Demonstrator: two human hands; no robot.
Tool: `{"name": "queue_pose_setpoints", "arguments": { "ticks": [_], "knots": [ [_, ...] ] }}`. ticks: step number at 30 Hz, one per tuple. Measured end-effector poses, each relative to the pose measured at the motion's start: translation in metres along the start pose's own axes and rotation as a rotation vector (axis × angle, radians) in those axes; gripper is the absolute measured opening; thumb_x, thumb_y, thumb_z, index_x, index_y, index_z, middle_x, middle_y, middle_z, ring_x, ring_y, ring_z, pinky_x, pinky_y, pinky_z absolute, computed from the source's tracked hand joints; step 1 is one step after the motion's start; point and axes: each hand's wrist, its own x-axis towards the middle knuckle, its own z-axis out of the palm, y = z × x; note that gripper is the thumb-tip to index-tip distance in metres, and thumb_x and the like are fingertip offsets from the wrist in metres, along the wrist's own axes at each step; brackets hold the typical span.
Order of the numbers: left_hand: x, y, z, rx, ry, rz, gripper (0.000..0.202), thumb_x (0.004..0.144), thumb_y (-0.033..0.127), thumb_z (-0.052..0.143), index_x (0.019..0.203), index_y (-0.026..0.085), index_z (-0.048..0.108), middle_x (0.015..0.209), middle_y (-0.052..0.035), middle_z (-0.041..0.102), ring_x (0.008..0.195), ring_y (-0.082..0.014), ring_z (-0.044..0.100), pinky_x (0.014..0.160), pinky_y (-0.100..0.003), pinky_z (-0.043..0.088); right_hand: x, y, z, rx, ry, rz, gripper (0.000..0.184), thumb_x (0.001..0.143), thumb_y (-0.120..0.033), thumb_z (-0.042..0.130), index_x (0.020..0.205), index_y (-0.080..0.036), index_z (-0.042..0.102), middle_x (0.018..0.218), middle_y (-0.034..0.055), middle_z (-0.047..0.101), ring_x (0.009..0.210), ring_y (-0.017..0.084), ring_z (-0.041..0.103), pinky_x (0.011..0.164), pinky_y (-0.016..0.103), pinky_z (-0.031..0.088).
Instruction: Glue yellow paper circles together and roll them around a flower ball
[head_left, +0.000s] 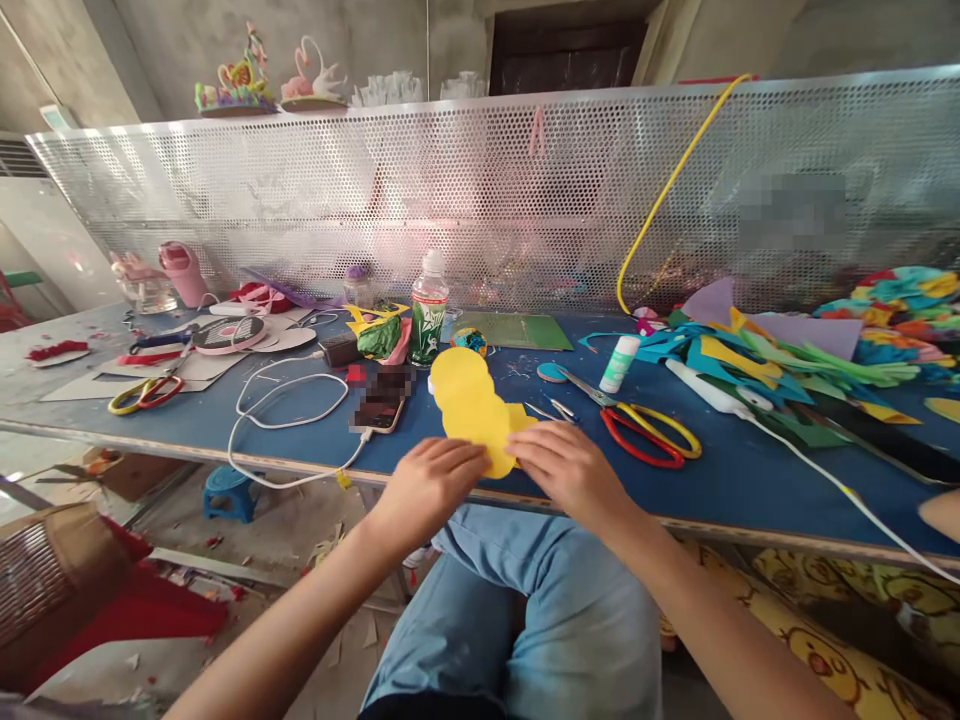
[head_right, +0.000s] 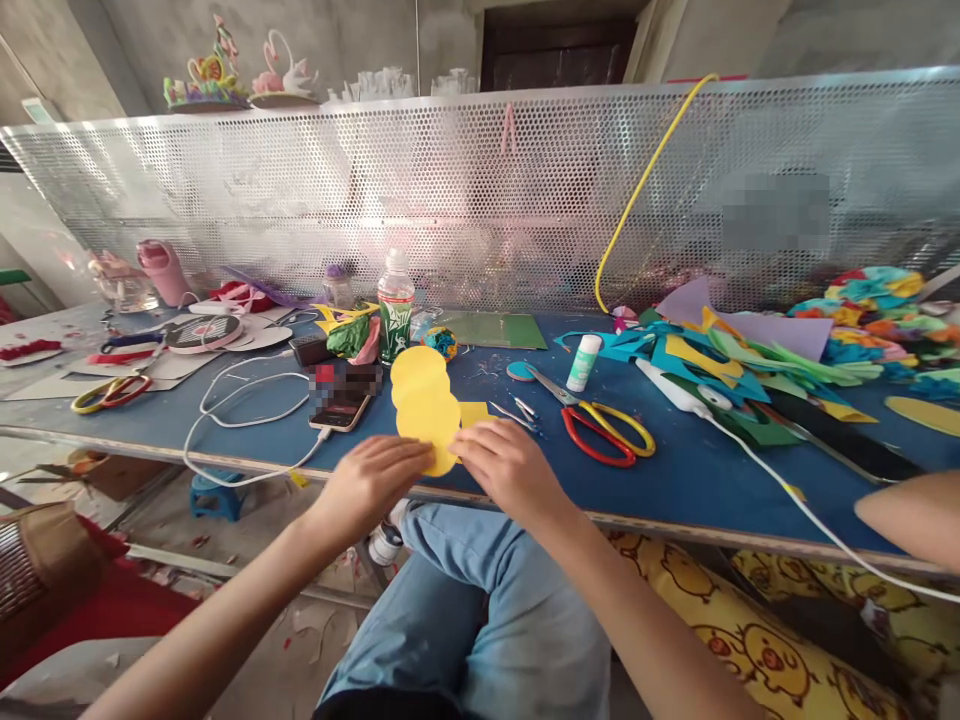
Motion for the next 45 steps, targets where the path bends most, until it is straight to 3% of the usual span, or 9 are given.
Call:
{"name": "queue_pose_setpoints", "arguments": {
  "ticks": [2,5,10,15,20,25,35,39,45],
  "knots": [
    [-0.011,0.002,0.019,-0.026,-0.142,-0.031,0.022,0.091,0.022,0.042,0.104,0.016,0.059,0.109,-0.0066,0.064,0.1,-0.0179,0.059,0.083,-0.031,0.047,-0.014,0.003,0.013,0.037,-0.159,0.051,0.021,0.085,-0.013,0.049,0.098,-0.022,0.063,0.099,0.0035,0.067,0.094,0.018,0.059,0.083,0.036,0.049],
    [-0.016,0.001,0.029,-0.064,-0.209,-0.106,0.023,0.09,0.024,0.044,0.107,0.018,0.058,0.103,-0.0068,0.062,0.093,-0.0178,0.058,0.081,-0.031,0.047,-0.021,0.003,0.019,0.108,-0.263,0.127,0.021,0.084,-0.019,0.052,0.102,-0.022,0.063,0.105,0.0042,0.066,0.099,0.02,0.058,0.087,0.037,0.048],
    [-0.021,-0.002,0.026,-0.158,-0.161,-0.154,0.019,0.088,0.025,0.048,0.104,0.019,0.057,0.094,-0.0046,0.063,0.086,-0.0168,0.058,0.081,-0.032,0.046,-0.018,-0.006,0.018,0.22,-0.272,0.164,0.015,0.084,-0.023,0.054,0.096,-0.023,0.063,0.098,0.004,0.067,0.096,0.018,0.06,0.084,0.034,0.05],
    [-0.024,-0.003,0.031,-0.243,-0.099,-0.296,0.015,0.09,0.024,0.042,0.097,0.018,0.054,0.089,-0.0038,0.065,0.082,-0.0159,0.061,0.073,-0.028,0.047,-0.012,-0.008,0.021,0.241,-0.212,0.25,0.027,0.087,-0.022,0.047,0.113,-0.023,0.054,0.098,0.0036,0.067,0.09,0.017,0.063,0.078,0.03,0.053],
    [-0.021,-0.001,0.032,-0.23,-0.074,-0.244,0.02,0.091,0.022,0.039,0.101,0.018,0.055,0.098,-0.0057,0.062,0.087,-0.0147,0.062,0.076,-0.026,0.049,-0.008,-0.008,0.024,0.209,-0.235,0.171,0.021,0.088,-0.021,0.044,0.101,-0.023,0.06,0.098,0.0039,0.067,0.089,0.017,0.063,0.08,0.031,0.051],
    [-0.018,0.003,0.027,-0.127,-0.136,-0.204,0.023,0.089,0.019,0.042,0.108,0.017,0.054,0.103,-0.0069,0.06,0.087,-0.0168,0.061,0.075,-0.029,0.05,-0.005,-0.009,0.026,0.22,-0.307,0.205,0.022,0.089,-0.02,0.043,0.102,-0.023,0.061,0.095,0.004,0.066,0.088,0.017,0.061,0.078,0.031,0.051],
    [-0.004,-0.004,0.021,-0.197,-0.246,-0.237,0.02,0.089,0.021,0.044,0.09,0.017,0.063,0.086,-0.004,0.06,0.08,-0.014,0.059,0.072,-0.024,0.047,-0.004,-0.007,0.027,0.237,-0.277,0.171,0.021,0.083,-0.02,0.055,0.103,-0.023,0.06,0.097,0.0049,0.063,0.095,0.019,0.057,0.083,0.034,0.049],
    [-0.001,-0.009,0.021,-0.202,-0.259,-0.209,0.024,0.091,0.025,0.041,0.088,0.016,0.063,0.083,-0.0041,0.061,0.078,-0.0147,0.059,0.069,-0.024,0.045,-0.001,-0.006,0.028,0.251,-0.333,0.149,0.017,0.086,-0.018,0.049,0.097,-0.022,0.061,0.092,0.0046,0.062,0.09,0.018,0.058,0.08,0.033,0.049],
    [0.002,-0.012,0.022,-0.239,-0.261,-0.225,0.025,0.09,0.028,0.043,0.088,0.017,0.066,0.084,-0.0042,0.059,0.079,-0.014,0.058,0.072,-0.023,0.044,0.005,-0.007,0.024,0.284,-0.369,0.223,0.02,0.089,-0.019,0.04,0.09,-0.02,0.061,0.088,0.0061,0.06,0.086,0.018,0.057,0.077,0.032,0.048]
  ]
}}
